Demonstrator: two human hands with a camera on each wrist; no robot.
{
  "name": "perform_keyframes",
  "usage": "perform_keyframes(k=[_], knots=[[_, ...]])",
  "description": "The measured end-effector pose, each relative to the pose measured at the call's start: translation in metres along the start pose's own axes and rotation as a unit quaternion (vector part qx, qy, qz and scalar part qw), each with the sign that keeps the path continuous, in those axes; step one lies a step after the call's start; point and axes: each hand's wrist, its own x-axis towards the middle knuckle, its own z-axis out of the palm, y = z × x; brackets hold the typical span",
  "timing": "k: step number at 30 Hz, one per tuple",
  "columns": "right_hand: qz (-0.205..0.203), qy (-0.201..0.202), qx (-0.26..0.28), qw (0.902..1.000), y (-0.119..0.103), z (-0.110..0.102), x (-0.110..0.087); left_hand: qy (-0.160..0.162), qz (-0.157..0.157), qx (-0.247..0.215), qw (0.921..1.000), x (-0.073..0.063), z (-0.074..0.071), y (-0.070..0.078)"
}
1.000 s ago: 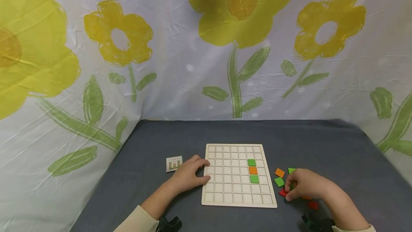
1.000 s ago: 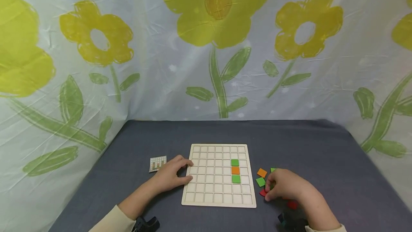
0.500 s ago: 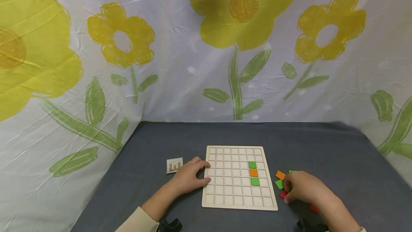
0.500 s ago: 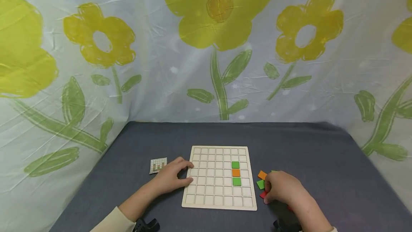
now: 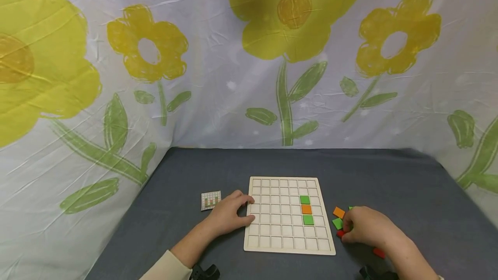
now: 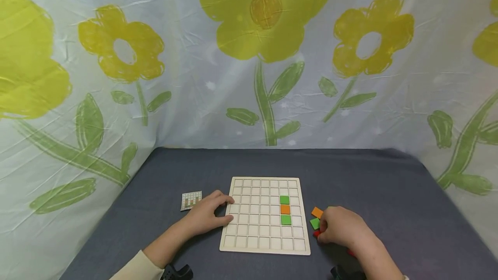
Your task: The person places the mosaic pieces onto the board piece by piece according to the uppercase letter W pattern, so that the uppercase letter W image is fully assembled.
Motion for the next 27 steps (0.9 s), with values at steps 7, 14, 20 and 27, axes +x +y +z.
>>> perform_keyframes(k=[7, 14, 20, 27], knots=[[-0.007, 0.031, -0.003, 0.9995, -0.0023, -0.0012, -0.0013, 0.002, 0.001, 0.001, 1.0, 0.0, -0.0001, 0.0003], [-0.025, 0.048, 0.083, 0.9951, 0.0032, -0.0045, -0.0058, 0.0, 0.004, -0.003, 1.0, -0.0001, -0.0007, 0.001], [-0.089, 0.049, 0.184, 0.9778, 0.0061, -0.0083, -0.0064, 0.0, 0.003, -0.001, 1.0, 0.0002, -0.0005, 0.001], [-0.113, 0.039, 0.272, 0.955, 0.0046, -0.0102, -0.0019, 0.001, 0.002, 0.0, 1.0, 0.0005, -0.0001, 0.0008]])
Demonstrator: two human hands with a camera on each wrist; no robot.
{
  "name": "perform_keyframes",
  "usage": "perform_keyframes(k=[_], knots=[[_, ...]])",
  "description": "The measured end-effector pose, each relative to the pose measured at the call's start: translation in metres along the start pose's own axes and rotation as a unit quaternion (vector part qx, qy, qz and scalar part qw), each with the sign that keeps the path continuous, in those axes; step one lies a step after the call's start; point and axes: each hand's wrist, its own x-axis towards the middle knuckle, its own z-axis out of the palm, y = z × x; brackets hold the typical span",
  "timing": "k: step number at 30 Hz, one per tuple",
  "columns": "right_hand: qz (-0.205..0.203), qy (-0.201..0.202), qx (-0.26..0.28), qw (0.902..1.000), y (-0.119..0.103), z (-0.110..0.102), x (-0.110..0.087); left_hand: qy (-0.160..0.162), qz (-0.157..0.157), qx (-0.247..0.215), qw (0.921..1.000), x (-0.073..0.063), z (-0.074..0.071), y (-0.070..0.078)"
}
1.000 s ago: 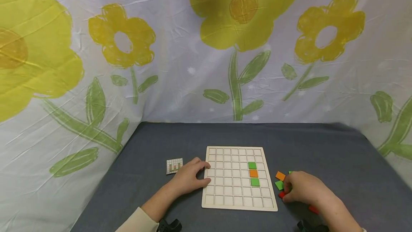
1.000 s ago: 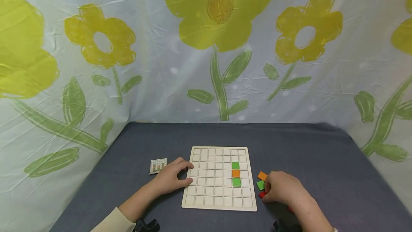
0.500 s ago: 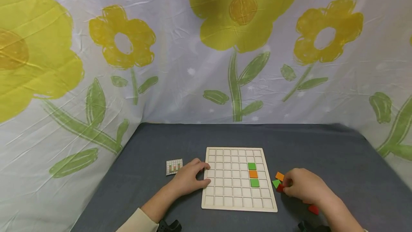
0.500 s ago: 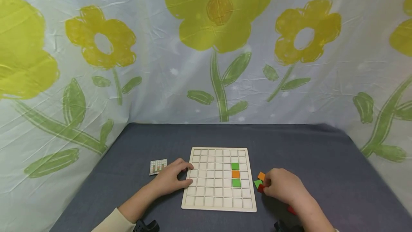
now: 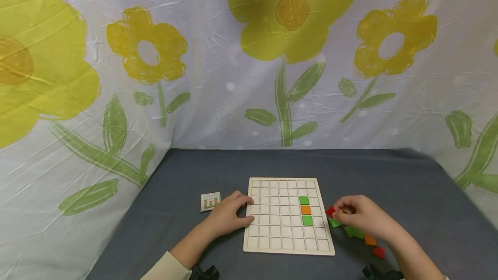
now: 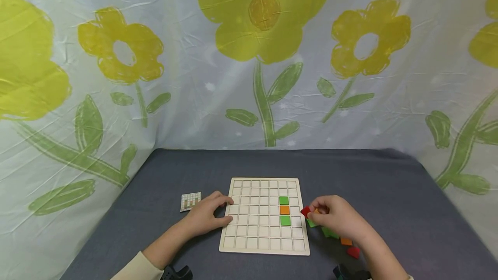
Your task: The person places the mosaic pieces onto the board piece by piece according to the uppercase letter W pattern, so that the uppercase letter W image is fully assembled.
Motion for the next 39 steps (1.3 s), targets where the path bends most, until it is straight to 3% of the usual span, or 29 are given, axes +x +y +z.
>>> perform_keyframes(k=[4, 13, 21, 28, 34, 39], knots=[[-0.006, 0.006, 0.021, 0.9997, 0.0, -0.001, 0.001, -0.001, -0.001, 0.003, 1.0, 0.0, 0.0, 0.0], [-0.009, 0.002, 0.007, 0.9999, -0.008, 0.006, 0.0, 0.001, -0.003, 0.007, 1.0, 0.0, 0.0, 0.001], [0.07, 0.023, 0.034, 0.9967, -0.016, 0.022, 0.002, -0.003, -0.003, 0.003, 1.0, 0.0, -0.001, 0.001], [0.055, 0.037, 0.066, 0.9956, -0.017, 0.036, 0.008, -0.004, -0.005, 0.005, 1.0, 0.001, -0.001, 0.0], [0.096, 0.058, 0.104, 0.9882, -0.019, 0.043, 0.011, -0.002, -0.007, 0.006, 1.0, 0.001, 0.0, -0.001], [0.098, 0.062, 0.126, 0.9852, -0.019, 0.043, 0.009, -0.001, -0.008, 0.008, 0.9999, 0.001, 0.001, -0.001]])
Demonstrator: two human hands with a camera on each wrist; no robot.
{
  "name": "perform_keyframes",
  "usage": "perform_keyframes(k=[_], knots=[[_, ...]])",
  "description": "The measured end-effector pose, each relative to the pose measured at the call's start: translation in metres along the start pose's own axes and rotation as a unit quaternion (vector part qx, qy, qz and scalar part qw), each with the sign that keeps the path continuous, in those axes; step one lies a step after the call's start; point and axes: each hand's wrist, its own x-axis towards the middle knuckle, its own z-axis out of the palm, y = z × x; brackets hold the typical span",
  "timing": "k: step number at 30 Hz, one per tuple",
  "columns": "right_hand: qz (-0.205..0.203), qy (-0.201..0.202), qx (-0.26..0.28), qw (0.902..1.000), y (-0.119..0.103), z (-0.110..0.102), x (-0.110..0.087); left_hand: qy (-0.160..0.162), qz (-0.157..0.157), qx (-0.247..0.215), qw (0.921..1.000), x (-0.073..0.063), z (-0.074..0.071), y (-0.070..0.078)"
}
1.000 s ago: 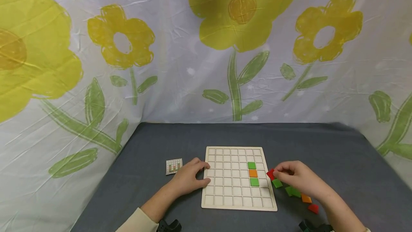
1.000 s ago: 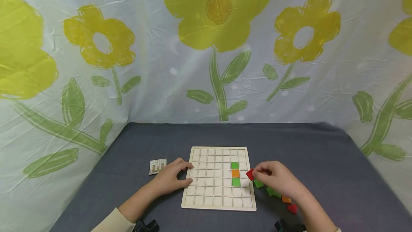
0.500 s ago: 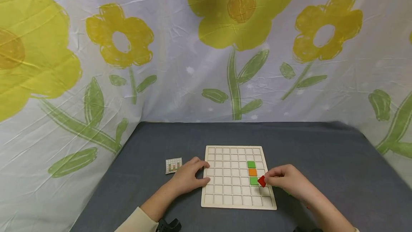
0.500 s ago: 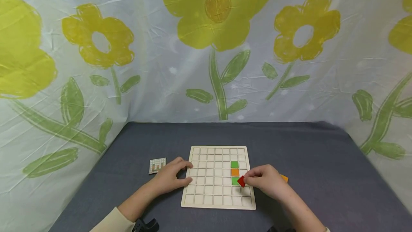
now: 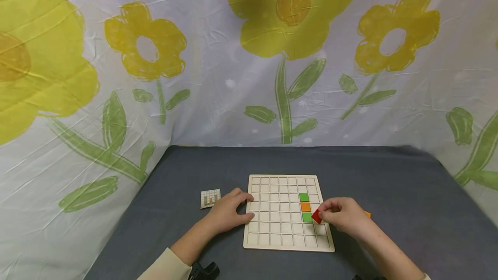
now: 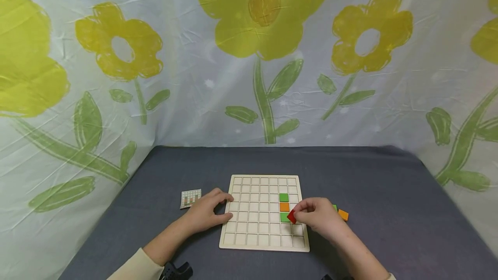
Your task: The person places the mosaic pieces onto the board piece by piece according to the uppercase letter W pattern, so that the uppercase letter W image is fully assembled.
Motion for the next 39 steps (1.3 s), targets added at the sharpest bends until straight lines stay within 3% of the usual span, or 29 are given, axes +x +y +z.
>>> perform_keyframes(k=[7, 12, 16, 22, 28, 34, 39], knots=[[0.003, -0.007, -0.006, 1.0, 0.001, -0.004, 0.0, 0.0, 0.002, 0.0, 1.0, 0.001, 0.001, -0.001], [-0.007, -0.041, 0.003, 0.9991, 0.004, -0.002, 0.002, -0.001, 0.0, 0.0, 1.0, 0.0, 0.0, -0.001], [-0.009, -0.054, -0.03, 0.998, 0.008, -0.001, 0.003, -0.003, 0.0, 0.001, 1.0, 0.0, 0.0, 0.0], [-0.024, -0.039, -0.105, 0.9935, 0.011, 0.005, 0.003, -0.003, 0.0, 0.001, 1.0, 0.0, 0.0, 0.001], [-0.005, 0.001, -0.151, 0.9886, 0.01, 0.017, 0.004, 0.001, 0.001, 0.003, 1.0, 0.002, 0.001, -0.001], [-0.039, 0.015, -0.208, 0.9772, 0.011, 0.024, 0.004, 0.003, 0.003, 0.0, 1.0, 0.001, 0.001, -0.001], [-0.1, 0.023, -0.279, 0.9548, 0.014, 0.026, 0.004, 0.002, 0.001, 0.001, 1.0, 0.001, 0.001, -0.001]])
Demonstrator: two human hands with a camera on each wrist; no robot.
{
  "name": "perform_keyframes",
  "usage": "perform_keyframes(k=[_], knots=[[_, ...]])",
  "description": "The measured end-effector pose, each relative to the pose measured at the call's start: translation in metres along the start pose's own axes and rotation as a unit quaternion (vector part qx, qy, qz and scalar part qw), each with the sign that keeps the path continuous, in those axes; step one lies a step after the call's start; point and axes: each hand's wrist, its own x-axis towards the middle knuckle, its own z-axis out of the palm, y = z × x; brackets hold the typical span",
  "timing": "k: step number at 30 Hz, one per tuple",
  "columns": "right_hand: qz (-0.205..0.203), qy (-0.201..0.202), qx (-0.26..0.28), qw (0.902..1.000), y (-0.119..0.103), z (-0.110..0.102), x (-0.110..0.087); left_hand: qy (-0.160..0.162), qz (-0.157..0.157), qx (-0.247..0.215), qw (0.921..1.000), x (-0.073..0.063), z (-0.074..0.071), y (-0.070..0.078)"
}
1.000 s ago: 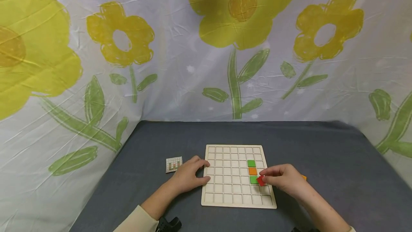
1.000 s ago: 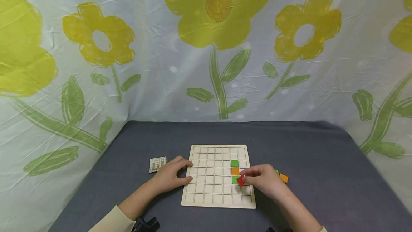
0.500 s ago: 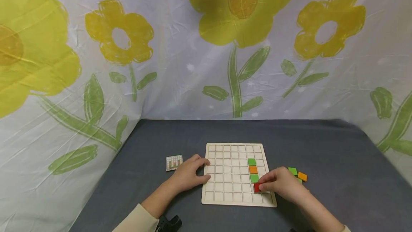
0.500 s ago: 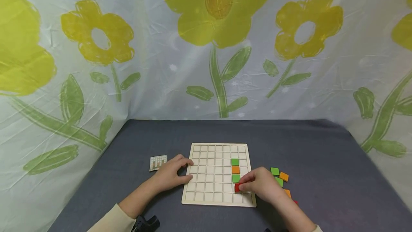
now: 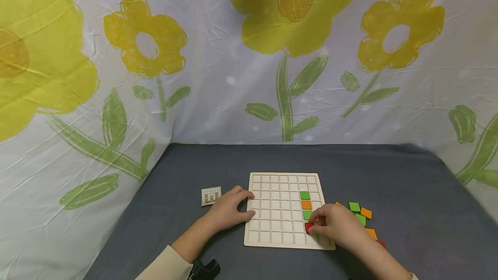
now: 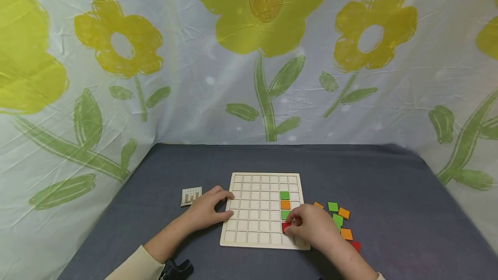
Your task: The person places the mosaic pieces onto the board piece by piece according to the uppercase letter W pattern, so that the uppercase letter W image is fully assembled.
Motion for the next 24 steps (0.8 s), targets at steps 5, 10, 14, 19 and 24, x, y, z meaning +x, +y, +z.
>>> perform_keyframes(k=[5, 10, 14, 19, 24], knots=[[-0.021, 0.02, -0.055, 0.9981, 0.0, 0.003, 0.0, -0.003, -0.002, -0.001, 1.0, 0.0, 0.0, 0.0], [-0.033, 0.031, -0.076, 0.996, -0.001, 0.002, -0.001, -0.001, -0.003, 0.0, 1.0, 0.0, -0.001, 0.001], [-0.044, 0.028, -0.063, 0.9967, -0.001, -0.003, -0.003, 0.001, 0.001, -0.003, 1.0, 0.0, -0.001, 0.002], [-0.054, 0.024, -0.018, 0.9981, 0.004, -0.017, -0.003, 0.002, 0.007, -0.005, 1.0, -0.001, -0.001, 0.001], [-0.037, 0.032, 0.028, 0.9984, 0.014, -0.035, -0.001, 0.002, 0.007, -0.006, 1.0, -0.001, -0.001, 0.001]])
